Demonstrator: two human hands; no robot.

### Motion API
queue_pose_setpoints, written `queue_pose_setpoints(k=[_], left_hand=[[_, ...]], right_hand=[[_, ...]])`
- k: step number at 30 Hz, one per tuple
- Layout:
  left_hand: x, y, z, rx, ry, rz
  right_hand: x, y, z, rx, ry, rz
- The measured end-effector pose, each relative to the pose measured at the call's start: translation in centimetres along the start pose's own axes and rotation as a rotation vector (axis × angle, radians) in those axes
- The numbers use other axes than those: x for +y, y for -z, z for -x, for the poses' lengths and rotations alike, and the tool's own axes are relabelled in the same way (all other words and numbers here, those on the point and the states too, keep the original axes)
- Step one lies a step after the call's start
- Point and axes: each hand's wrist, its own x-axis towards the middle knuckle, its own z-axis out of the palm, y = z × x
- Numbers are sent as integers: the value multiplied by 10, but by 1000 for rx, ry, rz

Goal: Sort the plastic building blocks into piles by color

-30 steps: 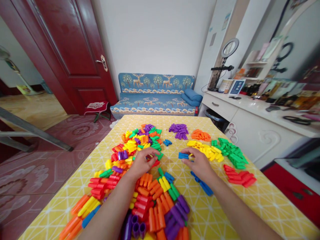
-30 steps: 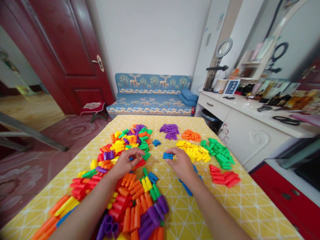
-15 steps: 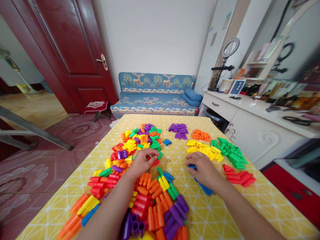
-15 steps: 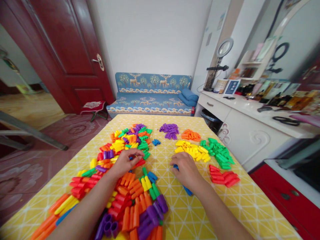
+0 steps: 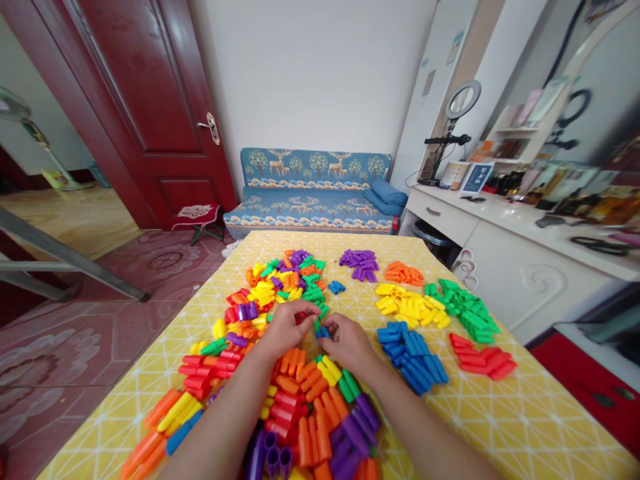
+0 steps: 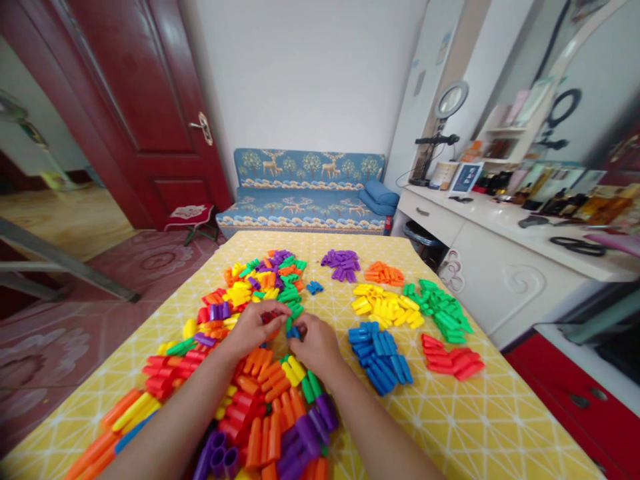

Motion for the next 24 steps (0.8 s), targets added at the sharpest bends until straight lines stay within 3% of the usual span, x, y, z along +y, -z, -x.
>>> queue_pose_setpoints(k=[5,10,15,24], left_hand=[[1,0,0,-72,-57,-39],[4,1,-1,-118,-77,-15],[5,1,-1,-154,-137,19],[3,-1,0,-81,5,51]], right_hand=[[11,-15,-3,167,-48,-463],[2,-10,4,112,-40,-668],[-1,-10,5,98,-17,-724],[-4,-7,4,117,-80,-712]])
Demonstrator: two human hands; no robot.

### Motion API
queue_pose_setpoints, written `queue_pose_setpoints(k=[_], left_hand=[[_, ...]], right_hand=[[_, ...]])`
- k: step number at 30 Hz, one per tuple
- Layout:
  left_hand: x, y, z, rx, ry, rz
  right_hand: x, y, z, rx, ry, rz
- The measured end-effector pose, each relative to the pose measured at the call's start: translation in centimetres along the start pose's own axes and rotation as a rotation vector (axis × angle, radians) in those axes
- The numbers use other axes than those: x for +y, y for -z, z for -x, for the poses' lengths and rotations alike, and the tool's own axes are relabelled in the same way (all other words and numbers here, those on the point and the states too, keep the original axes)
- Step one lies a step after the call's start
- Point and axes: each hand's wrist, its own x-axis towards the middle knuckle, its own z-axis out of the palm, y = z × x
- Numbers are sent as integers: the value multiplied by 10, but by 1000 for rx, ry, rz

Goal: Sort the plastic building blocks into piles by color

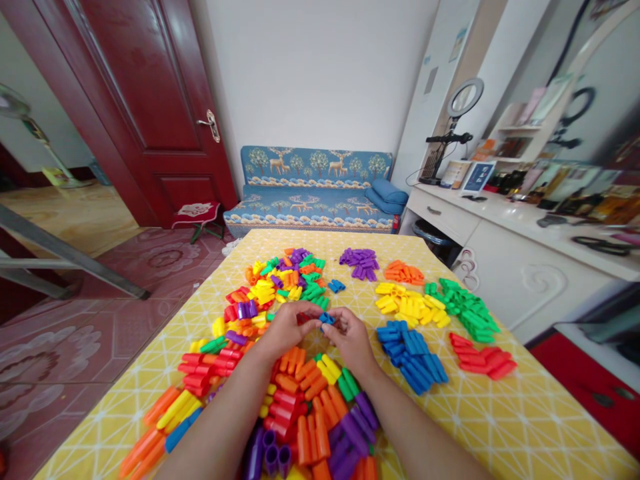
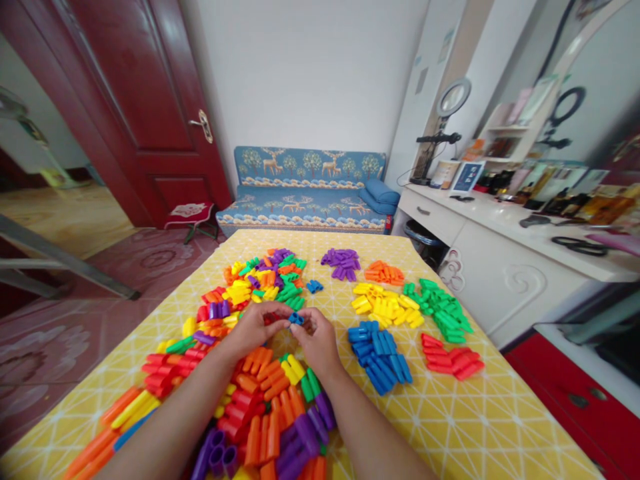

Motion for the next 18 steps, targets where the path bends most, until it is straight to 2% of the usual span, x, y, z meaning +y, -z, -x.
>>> queue_pose_setpoints(k=[14,18], left_hand=[[-3,1,1,-44,-9,71],[-1,1,1,-48,-23,19]], right_hand=[[4,1,-2,-77,37,-54],[-1,3,-1,-18,157,67]])
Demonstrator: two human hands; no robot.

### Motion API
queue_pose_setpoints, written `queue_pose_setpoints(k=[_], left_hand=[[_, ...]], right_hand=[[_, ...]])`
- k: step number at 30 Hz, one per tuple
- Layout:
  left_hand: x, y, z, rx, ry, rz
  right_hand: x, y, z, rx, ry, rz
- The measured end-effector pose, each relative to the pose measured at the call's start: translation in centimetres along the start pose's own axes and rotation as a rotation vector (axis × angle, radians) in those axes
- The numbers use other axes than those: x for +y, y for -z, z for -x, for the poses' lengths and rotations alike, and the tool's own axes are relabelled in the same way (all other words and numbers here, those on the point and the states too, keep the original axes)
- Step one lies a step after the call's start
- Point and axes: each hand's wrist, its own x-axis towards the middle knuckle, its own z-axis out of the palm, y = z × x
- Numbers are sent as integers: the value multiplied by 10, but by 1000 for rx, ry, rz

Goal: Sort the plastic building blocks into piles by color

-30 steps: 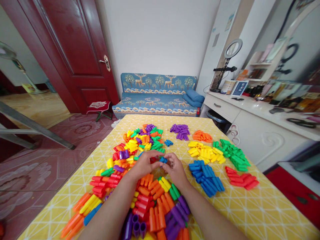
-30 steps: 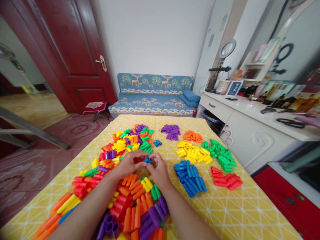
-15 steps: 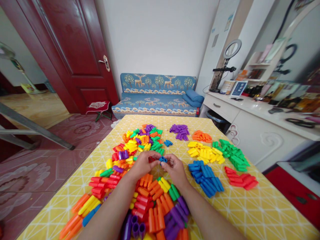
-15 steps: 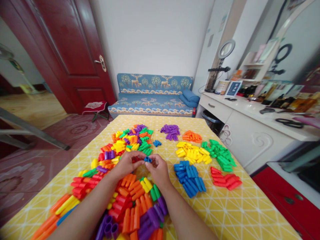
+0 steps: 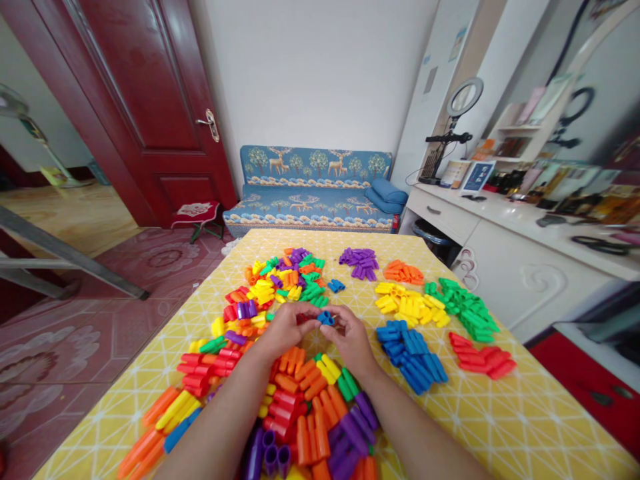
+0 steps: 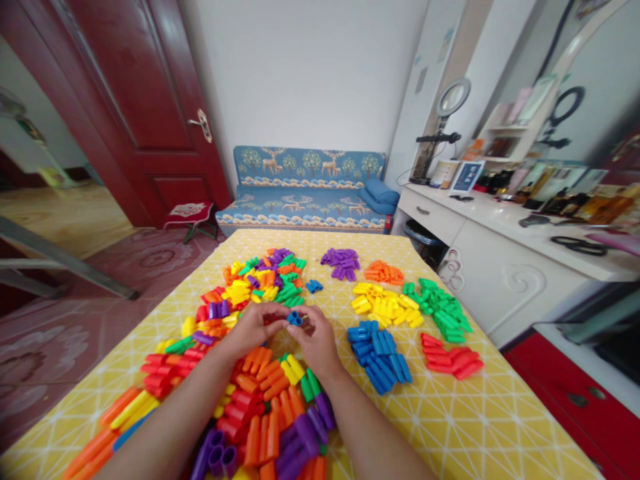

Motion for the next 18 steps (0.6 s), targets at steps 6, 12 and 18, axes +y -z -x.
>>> queue_pose_setpoints(k=[6,12,18], left_hand=[[0,0,0,-27,7,-67],[0,-1,0,-10,28,-86],[-2,-1,-1,-14,30,-92]], right_hand=[[-1,1,3,93,54,152],[-21,43,-4,109,8,261],[-34,121,-6,132,-53,710]])
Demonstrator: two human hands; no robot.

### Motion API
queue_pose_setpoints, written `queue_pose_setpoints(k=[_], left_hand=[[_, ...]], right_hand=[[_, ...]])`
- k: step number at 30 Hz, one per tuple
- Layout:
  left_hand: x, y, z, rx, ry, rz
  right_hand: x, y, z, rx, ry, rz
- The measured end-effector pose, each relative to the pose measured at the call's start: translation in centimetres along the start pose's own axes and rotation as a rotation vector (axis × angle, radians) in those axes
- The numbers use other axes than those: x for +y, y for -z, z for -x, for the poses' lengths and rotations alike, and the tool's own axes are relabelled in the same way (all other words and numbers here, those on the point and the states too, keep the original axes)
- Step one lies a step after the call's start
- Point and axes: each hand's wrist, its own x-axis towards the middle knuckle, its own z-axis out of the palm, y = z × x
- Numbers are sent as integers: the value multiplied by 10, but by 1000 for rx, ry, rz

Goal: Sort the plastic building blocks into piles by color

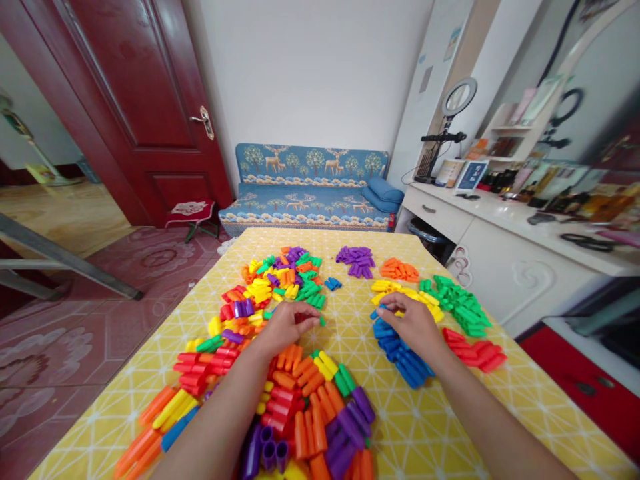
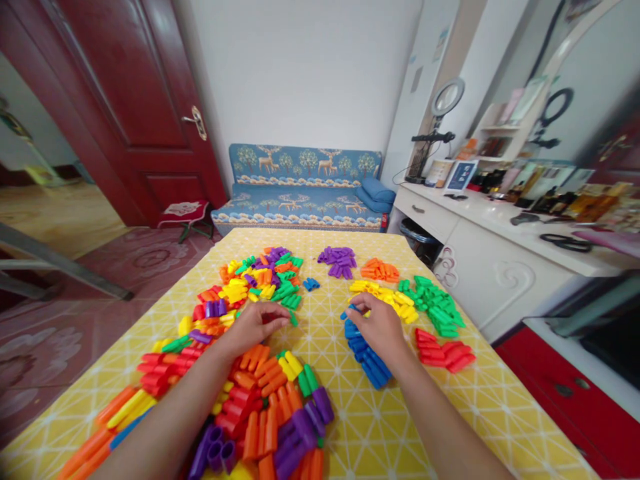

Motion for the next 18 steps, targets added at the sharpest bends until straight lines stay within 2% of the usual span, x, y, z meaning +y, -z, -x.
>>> queue_pose_setpoints(k=[3,7,12,18], left_hand=[[1,0,0,6,-1,-11],[2,1,0,5,-12,-15],[1,1,0,10,-14,-14],[3,1,0,14,2,-20]], right_hand=[[17,6,6,-43,9,-3],[21,-1,16,-81,-7,-46],[15,-2,19,-64,158,137],[9,-1,21,-38,260,237]])
